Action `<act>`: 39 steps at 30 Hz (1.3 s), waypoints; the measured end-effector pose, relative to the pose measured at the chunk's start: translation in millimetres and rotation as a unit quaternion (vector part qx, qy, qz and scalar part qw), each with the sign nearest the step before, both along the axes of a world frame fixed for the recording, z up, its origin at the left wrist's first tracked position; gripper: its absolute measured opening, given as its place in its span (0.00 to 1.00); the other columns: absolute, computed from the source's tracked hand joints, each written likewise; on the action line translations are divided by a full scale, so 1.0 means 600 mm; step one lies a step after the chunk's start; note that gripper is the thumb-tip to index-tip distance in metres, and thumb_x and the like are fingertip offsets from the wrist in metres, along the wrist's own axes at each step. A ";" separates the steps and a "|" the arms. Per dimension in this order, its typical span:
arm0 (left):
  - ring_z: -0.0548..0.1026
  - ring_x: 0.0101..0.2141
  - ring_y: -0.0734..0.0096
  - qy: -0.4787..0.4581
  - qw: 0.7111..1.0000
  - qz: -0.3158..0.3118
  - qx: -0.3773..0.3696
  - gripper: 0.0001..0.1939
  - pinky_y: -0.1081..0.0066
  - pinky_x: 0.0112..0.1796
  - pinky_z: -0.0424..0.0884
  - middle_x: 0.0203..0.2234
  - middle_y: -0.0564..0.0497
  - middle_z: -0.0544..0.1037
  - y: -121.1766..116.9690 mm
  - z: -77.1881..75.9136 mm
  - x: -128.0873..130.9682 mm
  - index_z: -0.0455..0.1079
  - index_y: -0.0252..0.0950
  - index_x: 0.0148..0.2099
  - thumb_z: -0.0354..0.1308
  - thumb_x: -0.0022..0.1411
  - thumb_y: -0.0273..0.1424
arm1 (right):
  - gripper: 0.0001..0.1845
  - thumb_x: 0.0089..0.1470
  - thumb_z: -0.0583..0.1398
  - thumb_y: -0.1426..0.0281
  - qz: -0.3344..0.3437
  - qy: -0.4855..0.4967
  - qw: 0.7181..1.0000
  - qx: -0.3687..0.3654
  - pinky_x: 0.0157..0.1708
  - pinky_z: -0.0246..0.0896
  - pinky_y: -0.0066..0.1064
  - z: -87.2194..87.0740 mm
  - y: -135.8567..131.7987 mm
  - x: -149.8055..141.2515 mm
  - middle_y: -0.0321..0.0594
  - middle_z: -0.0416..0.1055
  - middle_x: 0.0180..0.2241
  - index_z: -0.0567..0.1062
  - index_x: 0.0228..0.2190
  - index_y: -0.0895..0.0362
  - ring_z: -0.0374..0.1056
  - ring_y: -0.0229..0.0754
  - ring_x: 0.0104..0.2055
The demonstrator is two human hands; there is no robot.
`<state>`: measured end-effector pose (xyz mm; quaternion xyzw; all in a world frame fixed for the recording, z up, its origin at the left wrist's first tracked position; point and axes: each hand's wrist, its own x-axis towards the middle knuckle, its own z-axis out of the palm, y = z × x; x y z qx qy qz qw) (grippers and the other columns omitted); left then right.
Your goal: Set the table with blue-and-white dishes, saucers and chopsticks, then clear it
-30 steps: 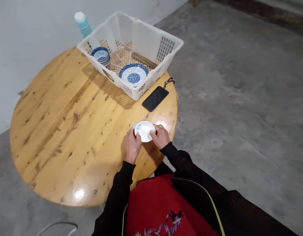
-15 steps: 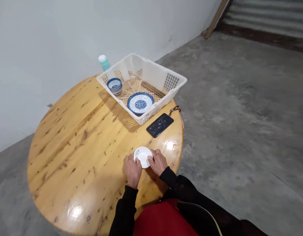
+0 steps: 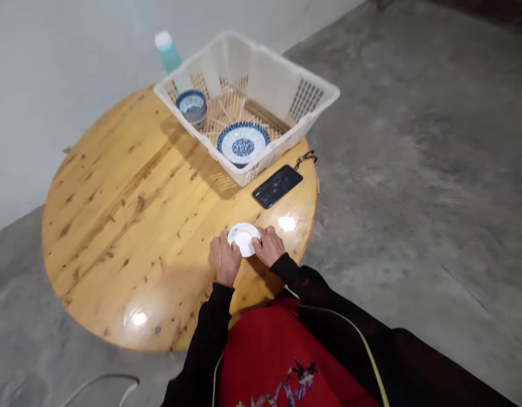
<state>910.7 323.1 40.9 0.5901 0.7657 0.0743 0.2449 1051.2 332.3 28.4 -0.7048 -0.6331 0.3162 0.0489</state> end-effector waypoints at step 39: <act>0.76 0.32 0.61 -0.268 0.954 0.124 0.044 0.21 0.64 0.34 0.73 0.32 0.46 0.74 -0.085 -0.030 -0.006 0.64 0.37 0.42 0.49 0.63 0.51 | 0.15 0.65 0.46 0.69 0.029 0.179 0.983 0.031 0.46 0.61 0.37 -0.011 -0.067 0.018 0.53 0.70 0.42 0.69 0.45 0.63 0.70 0.49 0.44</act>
